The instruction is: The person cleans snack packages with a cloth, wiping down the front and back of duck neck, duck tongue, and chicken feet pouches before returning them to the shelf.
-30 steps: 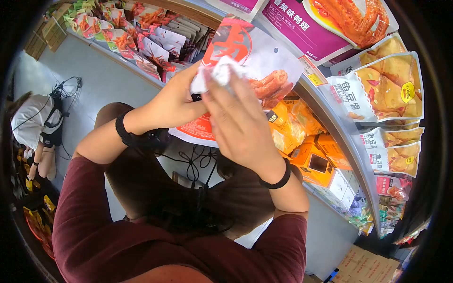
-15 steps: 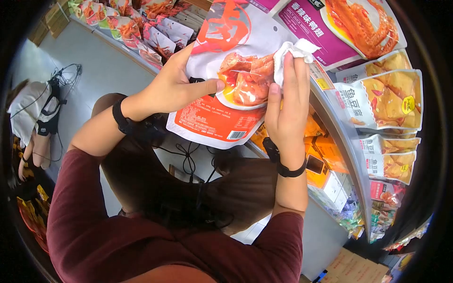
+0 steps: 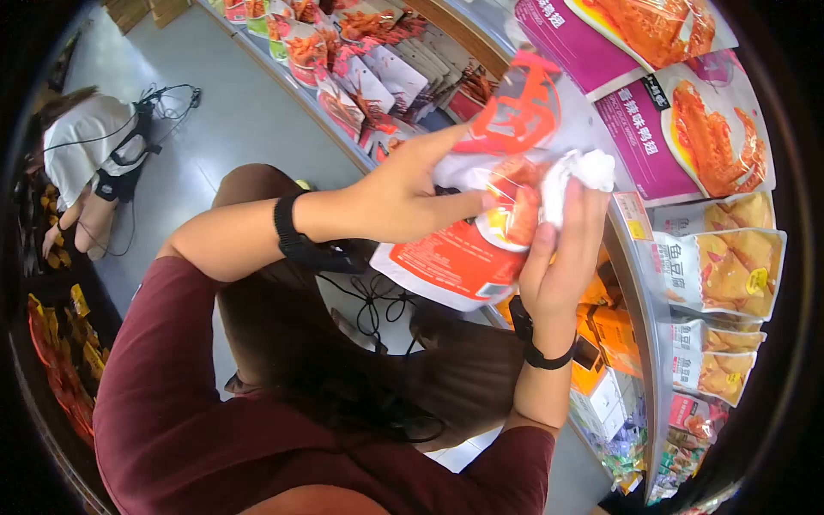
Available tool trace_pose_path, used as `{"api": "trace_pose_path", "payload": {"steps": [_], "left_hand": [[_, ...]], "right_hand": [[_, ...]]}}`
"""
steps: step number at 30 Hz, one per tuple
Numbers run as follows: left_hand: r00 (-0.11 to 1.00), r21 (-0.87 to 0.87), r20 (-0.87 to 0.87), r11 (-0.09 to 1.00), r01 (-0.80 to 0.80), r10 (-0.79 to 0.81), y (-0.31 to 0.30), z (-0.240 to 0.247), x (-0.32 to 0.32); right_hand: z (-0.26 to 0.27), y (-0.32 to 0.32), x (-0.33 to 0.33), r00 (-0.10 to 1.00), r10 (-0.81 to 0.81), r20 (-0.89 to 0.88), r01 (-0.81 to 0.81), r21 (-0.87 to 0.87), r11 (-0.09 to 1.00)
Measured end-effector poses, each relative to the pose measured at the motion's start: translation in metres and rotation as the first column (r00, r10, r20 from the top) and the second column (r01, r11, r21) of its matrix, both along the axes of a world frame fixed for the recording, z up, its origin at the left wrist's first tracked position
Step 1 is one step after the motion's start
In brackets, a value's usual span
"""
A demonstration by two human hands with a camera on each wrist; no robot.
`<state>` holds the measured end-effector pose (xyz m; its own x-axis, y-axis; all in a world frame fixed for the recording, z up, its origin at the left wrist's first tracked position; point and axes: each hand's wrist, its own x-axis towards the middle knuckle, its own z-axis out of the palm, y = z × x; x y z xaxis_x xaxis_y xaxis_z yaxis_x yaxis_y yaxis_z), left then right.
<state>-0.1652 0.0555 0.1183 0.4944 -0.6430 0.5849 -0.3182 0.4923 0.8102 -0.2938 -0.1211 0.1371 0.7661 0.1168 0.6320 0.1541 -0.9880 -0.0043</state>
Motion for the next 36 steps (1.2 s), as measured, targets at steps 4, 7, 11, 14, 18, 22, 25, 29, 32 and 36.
{"api": "trace_pose_path", "payload": {"steps": [4,7,11,14,18,22,25,29,32,36], "left_hand": [[0.998,-0.012,-0.060,1.000,0.014,-0.015,-0.001,-0.004,-0.003],[0.994,-0.096,0.028,0.990,-0.101,0.104,-0.002,-0.006,-0.002],[0.977,-0.051,0.142,0.987,-0.151,0.157,-0.001,-0.006,0.006],[0.943,-0.121,0.208,0.963,-0.239,0.260,-0.003,-0.004,0.003],[0.834,0.141,0.513,0.939,-0.314,0.202,0.006,-0.005,-0.003],[0.749,0.105,0.606,0.906,-0.409,0.268,-0.002,-0.005,-0.018],[0.577,-0.029,0.718,0.845,-0.534,0.389,-0.008,-0.013,-0.026],[0.584,-0.029,0.730,0.870,-0.492,0.355,-0.011,-0.022,-0.047],[0.684,0.070,0.705,0.940,-0.333,0.190,-0.004,-0.020,-0.045],[0.823,0.032,0.543,0.976,-0.216,0.165,0.001,-0.013,-0.003]], "right_hand": [[-0.001,-0.002,-0.006,1.000,-0.019,0.007,0.018,0.122,0.992],[-0.013,0.017,-0.005,1.000,0.012,0.017,-0.015,0.163,0.986],[-0.004,0.039,-0.004,0.957,0.288,-0.041,-0.282,0.120,0.952],[0.003,0.027,-0.004,0.985,0.169,0.039,-0.170,0.008,0.985],[0.011,0.010,-0.010,0.983,-0.073,0.167,0.035,0.220,0.975],[-0.006,0.022,-0.019,0.999,0.029,-0.028,0.004,0.786,0.619],[-0.038,0.040,-0.010,0.968,0.183,0.171,-0.221,0.926,0.307],[-0.031,0.058,-0.023,0.988,0.148,0.038,-0.113,0.836,0.537],[-0.037,0.043,-0.029,0.999,0.032,0.020,-0.031,0.904,0.427],[-0.018,0.022,-0.030,0.993,-0.014,0.115,-0.113,0.987,0.118]]}}
